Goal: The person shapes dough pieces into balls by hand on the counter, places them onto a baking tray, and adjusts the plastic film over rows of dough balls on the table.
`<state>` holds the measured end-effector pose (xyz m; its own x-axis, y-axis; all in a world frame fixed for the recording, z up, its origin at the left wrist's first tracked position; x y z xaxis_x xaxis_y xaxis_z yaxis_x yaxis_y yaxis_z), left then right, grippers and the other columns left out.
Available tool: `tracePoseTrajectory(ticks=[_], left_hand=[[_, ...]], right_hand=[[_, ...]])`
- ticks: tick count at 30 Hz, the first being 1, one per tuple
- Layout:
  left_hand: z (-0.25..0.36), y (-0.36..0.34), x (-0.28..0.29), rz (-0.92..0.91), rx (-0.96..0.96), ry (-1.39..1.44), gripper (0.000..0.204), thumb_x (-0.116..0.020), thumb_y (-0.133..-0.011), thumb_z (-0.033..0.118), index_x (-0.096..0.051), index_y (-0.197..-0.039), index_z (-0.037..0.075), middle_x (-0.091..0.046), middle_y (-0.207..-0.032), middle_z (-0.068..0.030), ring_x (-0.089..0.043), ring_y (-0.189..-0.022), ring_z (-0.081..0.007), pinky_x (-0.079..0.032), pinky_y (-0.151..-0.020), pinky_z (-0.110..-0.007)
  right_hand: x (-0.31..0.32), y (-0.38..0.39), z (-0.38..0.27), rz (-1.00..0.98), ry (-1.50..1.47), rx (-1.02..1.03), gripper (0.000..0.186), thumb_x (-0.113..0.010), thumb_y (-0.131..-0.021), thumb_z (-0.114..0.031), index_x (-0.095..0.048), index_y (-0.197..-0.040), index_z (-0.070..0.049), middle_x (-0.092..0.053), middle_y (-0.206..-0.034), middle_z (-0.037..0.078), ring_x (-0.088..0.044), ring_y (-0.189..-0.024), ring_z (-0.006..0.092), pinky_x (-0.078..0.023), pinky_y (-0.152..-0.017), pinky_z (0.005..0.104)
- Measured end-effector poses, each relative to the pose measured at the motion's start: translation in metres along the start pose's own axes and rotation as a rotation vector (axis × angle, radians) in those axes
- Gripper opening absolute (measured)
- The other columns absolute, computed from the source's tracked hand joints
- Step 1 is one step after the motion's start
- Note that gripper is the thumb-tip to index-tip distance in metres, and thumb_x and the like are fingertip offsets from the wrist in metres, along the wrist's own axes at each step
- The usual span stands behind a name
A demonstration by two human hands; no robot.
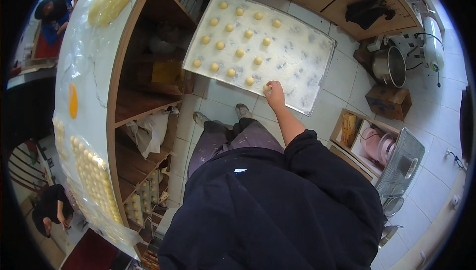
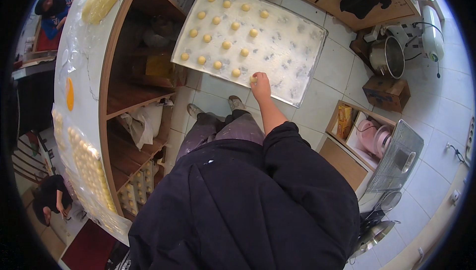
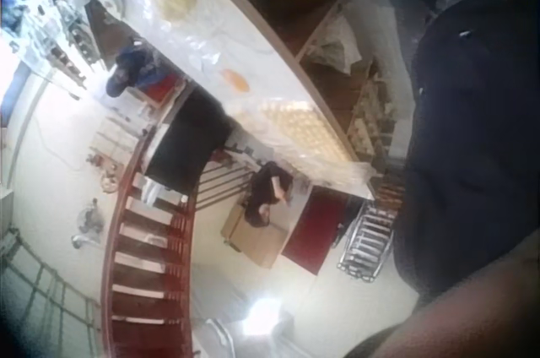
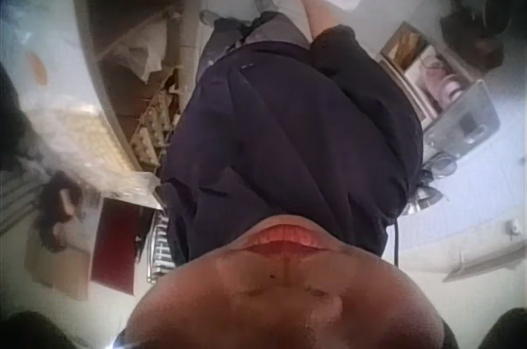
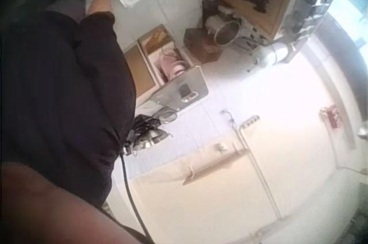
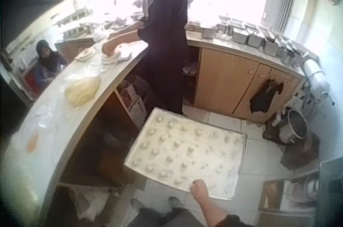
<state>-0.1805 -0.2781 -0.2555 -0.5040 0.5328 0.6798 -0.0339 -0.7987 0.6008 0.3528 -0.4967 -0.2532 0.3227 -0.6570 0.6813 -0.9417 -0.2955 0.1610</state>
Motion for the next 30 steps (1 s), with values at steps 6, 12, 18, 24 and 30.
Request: tracePoseTrajectory(ticks=[6,12,18,24,30], left_hand=[[-0.002,0.001,-0.008,0.019,0.001,0.018,0.032,-0.063,-0.085,0.026,-0.063,-0.089,-0.006,-0.065,-0.084,-0.0154,-0.060,-0.072,-0.0212,-0.048,-0.069,-0.033],[-0.002,-0.008,-0.020,0.039,-0.021,0.049,0.031,-0.064,-0.085,0.026,-0.063,-0.088,-0.006,-0.065,-0.083,-0.0151,-0.060,-0.071,-0.0210,-0.048,-0.068,-0.033],[-0.006,-0.024,-0.026,0.084,-0.046,0.066,0.031,-0.064,-0.085,0.025,-0.063,-0.087,-0.006,-0.065,-0.081,-0.0148,-0.059,-0.069,-0.0208,-0.048,-0.068,-0.033],[-0.003,-0.049,-0.001,0.292,-0.108,0.152,0.031,-0.065,-0.084,0.025,-0.062,-0.086,-0.006,-0.065,-0.080,-0.0144,-0.059,-0.068,-0.0205,-0.048,-0.067,-0.033],[0.074,-0.025,0.022,0.771,-0.146,0.087,0.030,-0.066,-0.084,0.027,-0.060,-0.086,-0.003,-0.063,-0.075,-0.0140,-0.059,-0.063,-0.0219,-0.047,-0.057,-0.032]], right_hand=[[0.011,0.004,0.003,0.025,-0.028,0.018,0.039,-0.061,-0.065,0.003,-0.053,-0.101,-0.006,-0.053,-0.102,0.015,-0.056,-0.093,0.0335,-0.047,-0.081,0.0402],[0.031,0.006,0.009,-0.017,-0.015,-0.040,0.032,-0.060,-0.069,0.002,-0.055,-0.100,-0.005,-0.056,-0.096,0.015,-0.058,-0.088,0.0290,-0.048,-0.077,0.0382],[0.035,0.005,-0.003,-0.107,0.007,-0.114,0.026,-0.061,-0.072,-0.001,-0.057,-0.097,-0.003,-0.057,-0.092,0.014,-0.058,-0.085,0.0261,-0.048,-0.076,0.0368],[0.021,-0.001,-0.018,-0.039,0.041,0.073,0.026,-0.057,-0.072,0.002,-0.057,-0.097,-0.003,-0.056,-0.094,0.015,-0.057,-0.090,0.0288,-0.048,-0.079,0.0375],[0.016,0.003,-0.006,-0.001,0.056,0.033,0.027,-0.054,-0.072,0.004,-0.056,-0.098,-0.003,-0.056,-0.090,0.014,-0.057,-0.084,0.0283,-0.047,-0.075,0.0378]])
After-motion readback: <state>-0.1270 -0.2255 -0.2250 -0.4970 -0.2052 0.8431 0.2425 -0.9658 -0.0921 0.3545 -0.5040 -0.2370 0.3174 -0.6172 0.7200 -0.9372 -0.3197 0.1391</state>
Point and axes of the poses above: each hand's wrist, its own y-axis away from the middle knuckle, its own x-axis out of the back of the hand, z = x × y, the point moved 2 cm from there along -y, towards the middle knuckle
